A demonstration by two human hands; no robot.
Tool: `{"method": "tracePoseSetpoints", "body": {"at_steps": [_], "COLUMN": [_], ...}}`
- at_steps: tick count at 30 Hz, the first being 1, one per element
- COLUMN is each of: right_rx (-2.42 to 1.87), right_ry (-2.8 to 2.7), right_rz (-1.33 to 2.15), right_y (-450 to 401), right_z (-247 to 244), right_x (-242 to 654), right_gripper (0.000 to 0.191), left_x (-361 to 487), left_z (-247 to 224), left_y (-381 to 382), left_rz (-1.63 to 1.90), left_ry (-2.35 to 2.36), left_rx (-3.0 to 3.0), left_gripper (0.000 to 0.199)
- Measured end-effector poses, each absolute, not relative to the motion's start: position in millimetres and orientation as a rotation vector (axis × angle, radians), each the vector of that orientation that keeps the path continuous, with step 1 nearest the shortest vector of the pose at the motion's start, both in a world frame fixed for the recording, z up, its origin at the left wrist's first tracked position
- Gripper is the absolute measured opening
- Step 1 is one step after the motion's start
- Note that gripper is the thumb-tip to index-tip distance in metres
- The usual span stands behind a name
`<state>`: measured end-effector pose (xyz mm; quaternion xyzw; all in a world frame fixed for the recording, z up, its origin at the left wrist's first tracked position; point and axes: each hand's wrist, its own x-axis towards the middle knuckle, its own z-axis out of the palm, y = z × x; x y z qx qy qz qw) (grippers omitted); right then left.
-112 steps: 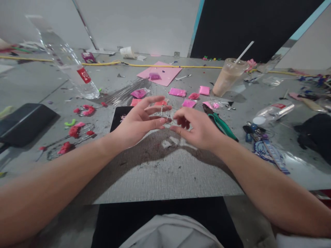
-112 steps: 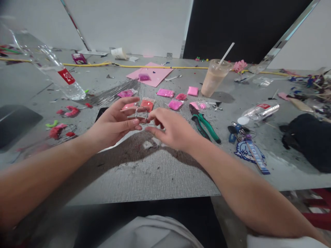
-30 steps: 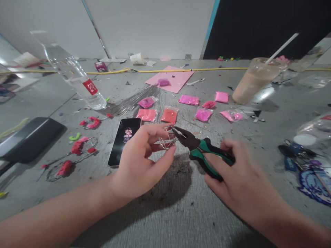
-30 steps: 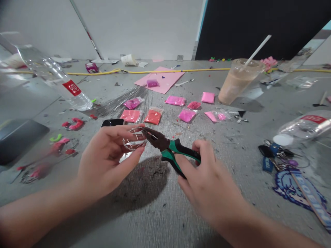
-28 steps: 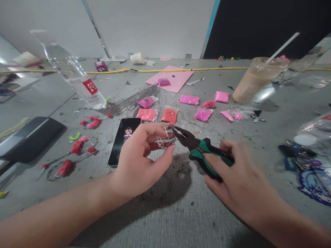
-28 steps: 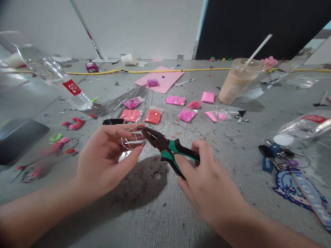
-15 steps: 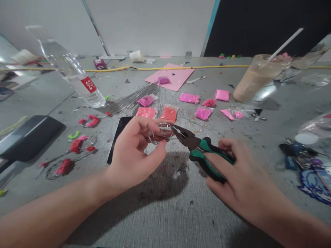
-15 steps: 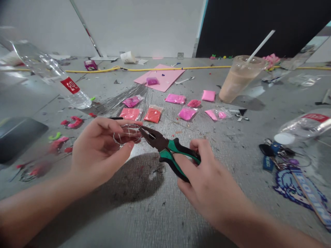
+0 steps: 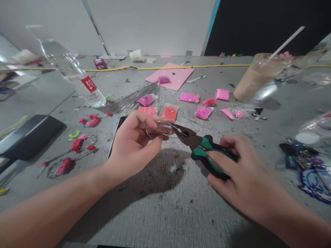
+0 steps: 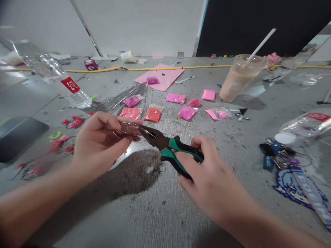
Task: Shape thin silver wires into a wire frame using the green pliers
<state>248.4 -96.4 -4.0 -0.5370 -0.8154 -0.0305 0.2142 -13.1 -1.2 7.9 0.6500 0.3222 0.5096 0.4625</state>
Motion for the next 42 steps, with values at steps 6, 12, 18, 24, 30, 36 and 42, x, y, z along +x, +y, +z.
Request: {"method": "tracePoseSetpoints", "body": {"at_steps": [6, 12, 18, 24, 30, 36, 42], "right_rx": [-1.467, -1.512, -1.578, -1.541, -1.467, -1.426, -1.410], "right_ry": [-2.327, -2.303, -2.248, -2.245, -2.265, -2.274, -2.274], "right_rz": [-0.036, 0.006, 0.159, 0.146, 0.026, -0.006, -0.045], "right_y": [-98.2, -95.9, -96.7, -97.2, -96.6, -99.6, -98.8], "right_z": [-5.1, -2.9, -2.7, -5.0, -5.2, -4.8, -3.1], "right_x": [249.7, 249.3, 246.8, 246.3, 245.4, 244.5, 246.0], "right_gripper": [0.027, 0.027, 0.033, 0.038, 0.039, 0.036, 0.033], "left_x": [-15.5, -14.4, -8.8, -6.1, -3.3, -4.9, -9.9], "left_z": [6.4, 4.6, 3.4, 1.5, 0.8, 0.1, -4.3], "left_y": [5.0, 8.9, 5.9, 3.5, 4.1, 4.9, 4.4], "left_rz": [1.222, 1.214, 1.225, 1.157, 1.070, 1.015, 1.093], "left_ry": [0.789, 0.738, 0.789, 0.770, 0.660, 0.539, 0.505], "left_rx": [1.622, 1.610, 1.508, 1.355, 1.087, 1.088, 1.200], "left_gripper": [0.035, 0.032, 0.026, 0.020, 0.026, 0.018, 0.018]}}
